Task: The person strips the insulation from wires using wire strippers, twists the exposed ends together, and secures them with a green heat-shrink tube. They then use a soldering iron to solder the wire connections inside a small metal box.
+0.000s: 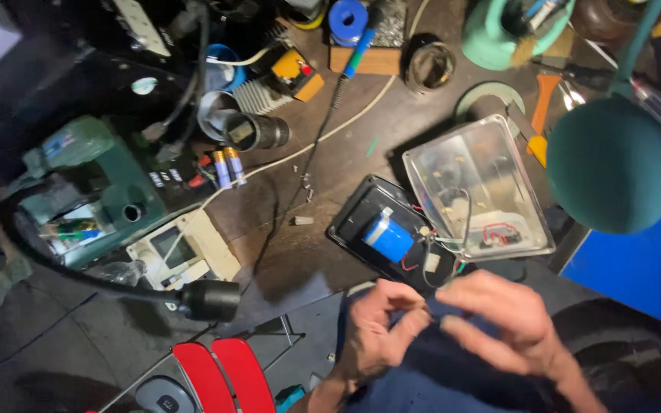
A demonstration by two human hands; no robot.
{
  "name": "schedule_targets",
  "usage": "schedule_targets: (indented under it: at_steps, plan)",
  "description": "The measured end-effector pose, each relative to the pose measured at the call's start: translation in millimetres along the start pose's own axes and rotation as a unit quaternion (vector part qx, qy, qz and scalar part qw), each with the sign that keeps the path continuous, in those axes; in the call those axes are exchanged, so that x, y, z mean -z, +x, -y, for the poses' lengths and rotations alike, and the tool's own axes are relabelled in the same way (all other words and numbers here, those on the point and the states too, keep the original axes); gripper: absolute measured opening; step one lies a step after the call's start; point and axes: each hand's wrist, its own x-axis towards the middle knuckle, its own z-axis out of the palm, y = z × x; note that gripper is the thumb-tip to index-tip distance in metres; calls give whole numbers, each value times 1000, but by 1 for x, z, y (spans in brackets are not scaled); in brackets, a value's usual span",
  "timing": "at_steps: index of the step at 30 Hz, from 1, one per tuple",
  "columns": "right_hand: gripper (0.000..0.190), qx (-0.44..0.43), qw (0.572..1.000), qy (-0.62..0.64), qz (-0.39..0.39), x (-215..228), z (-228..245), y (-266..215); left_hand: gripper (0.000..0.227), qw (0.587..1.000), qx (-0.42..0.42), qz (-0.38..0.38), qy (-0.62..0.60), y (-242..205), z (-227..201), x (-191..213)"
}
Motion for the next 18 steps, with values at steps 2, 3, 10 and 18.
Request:
schedule_targets:
  at_steps: [2,3,10,18]
  plan:
    - [32,-41,998,1,-52,-23,-17,-43,12,999,-7,39,27,4,3,-11]
    - [30,-79,992,2,-100,-35,-24,-68,16,996,-17,74,51,4,5,-18]
    - [18,-66,983,-50,-164,-33,-27,-75,14,992,26,106,67,17,15,-34]
    - [8,-236,895,85,-368,-29,-54,-91,37,995,-11,-5,96,62,48,-27]
